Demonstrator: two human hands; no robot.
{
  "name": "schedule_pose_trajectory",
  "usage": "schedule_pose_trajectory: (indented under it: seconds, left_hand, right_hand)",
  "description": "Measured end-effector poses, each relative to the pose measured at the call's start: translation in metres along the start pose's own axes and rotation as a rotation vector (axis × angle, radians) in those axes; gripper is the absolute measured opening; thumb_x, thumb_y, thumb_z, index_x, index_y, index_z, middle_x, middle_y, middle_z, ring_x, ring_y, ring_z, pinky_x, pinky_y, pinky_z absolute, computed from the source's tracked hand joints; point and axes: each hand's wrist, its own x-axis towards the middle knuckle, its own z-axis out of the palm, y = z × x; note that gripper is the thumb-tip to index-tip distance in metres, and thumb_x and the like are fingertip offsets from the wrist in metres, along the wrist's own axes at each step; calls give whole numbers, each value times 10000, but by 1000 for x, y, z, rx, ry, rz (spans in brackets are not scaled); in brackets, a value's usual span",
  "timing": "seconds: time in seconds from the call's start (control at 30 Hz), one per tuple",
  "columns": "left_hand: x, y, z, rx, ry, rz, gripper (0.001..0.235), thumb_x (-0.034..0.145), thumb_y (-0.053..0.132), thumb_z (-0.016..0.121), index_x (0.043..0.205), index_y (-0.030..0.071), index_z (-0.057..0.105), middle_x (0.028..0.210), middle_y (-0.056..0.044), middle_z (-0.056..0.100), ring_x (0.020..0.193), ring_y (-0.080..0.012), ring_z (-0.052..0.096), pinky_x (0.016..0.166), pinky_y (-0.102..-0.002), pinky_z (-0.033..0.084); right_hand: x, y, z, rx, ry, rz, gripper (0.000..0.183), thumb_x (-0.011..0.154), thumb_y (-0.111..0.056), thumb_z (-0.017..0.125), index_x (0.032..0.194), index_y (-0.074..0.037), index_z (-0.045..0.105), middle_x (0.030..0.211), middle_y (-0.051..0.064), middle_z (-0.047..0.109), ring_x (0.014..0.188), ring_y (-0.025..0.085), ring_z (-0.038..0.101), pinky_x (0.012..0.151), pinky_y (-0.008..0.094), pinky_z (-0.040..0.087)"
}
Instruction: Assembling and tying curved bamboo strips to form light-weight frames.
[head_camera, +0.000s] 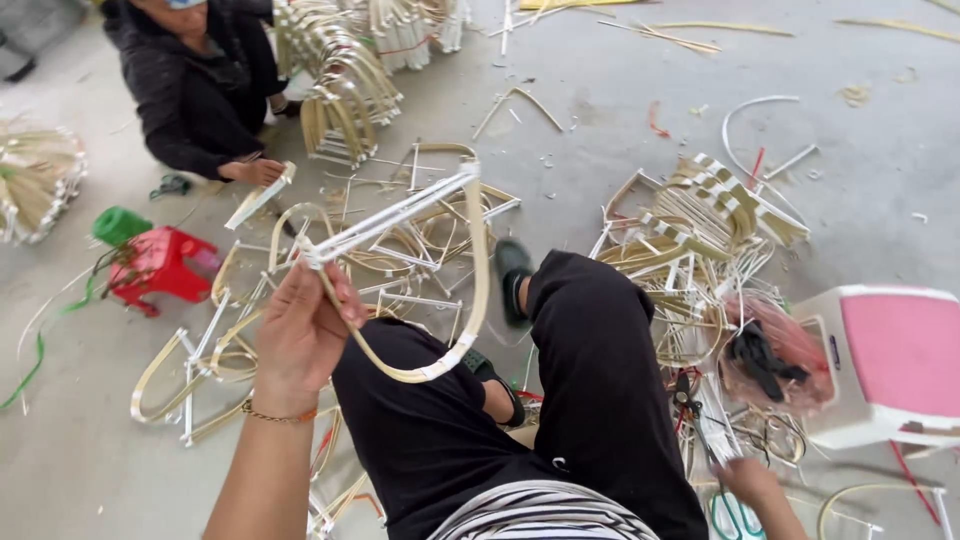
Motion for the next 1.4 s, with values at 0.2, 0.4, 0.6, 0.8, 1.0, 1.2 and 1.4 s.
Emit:
schedule_pose_trajectory:
  seconds: [0.2, 0.4, 0.6, 0.8, 1.0, 1.2, 1.4]
  left_hand:
    - [-22, -27, 43, 6, -62, -77, 140, 1072, 170, 539, 1147, 85, 621, 1008, -89, 681, 783, -189, 600, 716, -360, 488]
    - [1, -77, 63, -206, -270, -176, 207, 1126, 205, 519, 1148, 34, 635, 900, -67, 635, 675, -155, 561, 615, -300, 453]
    - [5, -116, 36, -318, -139, -205, 271, 1114, 273, 502, 1087, 31, 619, 855, -47, 594, 667, -148, 543, 618, -295, 448]
    - [11, -129, 27, -292, -26, -243, 299, 1092, 290, 488, 1125, 25, 622, 836, -33, 579, 689, -150, 535, 649, -303, 449]
    - [9, -155, 9, -316, 100, -247, 309, 1113, 335, 460, 1068, 56, 586, 826, -38, 569, 700, -165, 530, 663, -314, 450]
    - [14, -165, 22, -320, 61, -227, 332, 1130, 341, 456, 1043, 44, 577, 818, -37, 573, 705, -169, 532, 662, -316, 443]
    - [19, -164, 39, -272, -17, -233, 447, 1148, 347, 457, 1283, -56, 597, 817, -33, 579, 721, -157, 534, 674, -299, 440]
  right_hand:
    - [-205, -144, -296, 901, 709, -331, 417, 989, -349, 639, 1248, -29, 709, 1058, 151, 749, 941, 243, 718, 856, 383, 543]
    - [-338, -240, -386, 1632, 315, -973, 544, 1044, -400, 394, 1344, 11, 584, 1169, 118, 715, 1033, 226, 683, 906, 408, 531]
    - [-350, -230, -344, 2005, -249, -1415, 581, 1189, -441, 373, 1246, 87, 610, 846, 104, 634, 720, 210, 591, 781, 438, 507]
    - [-378, -246, -343, 1861, -138, -1385, 417, 1131, -373, 459, 1040, 13, 587, 743, 80, 568, 656, 186, 529, 718, 407, 458]
    - [-393, -260, -334, 1688, -159, -1410, 408, 1126, -369, 515, 995, 8, 603, 771, 89, 605, 723, 206, 567, 800, 408, 474]
    - [-398, -252, -337, 1412, 25, -1467, 461, 1104, -433, 529, 943, -16, 641, 806, 79, 655, 768, 212, 614, 818, 389, 511]
    - [-397, -249, -339, 1378, 66, -1522, 497, 1090, -478, 543, 978, -10, 670, 867, 87, 667, 844, 239, 622, 840, 406, 515]
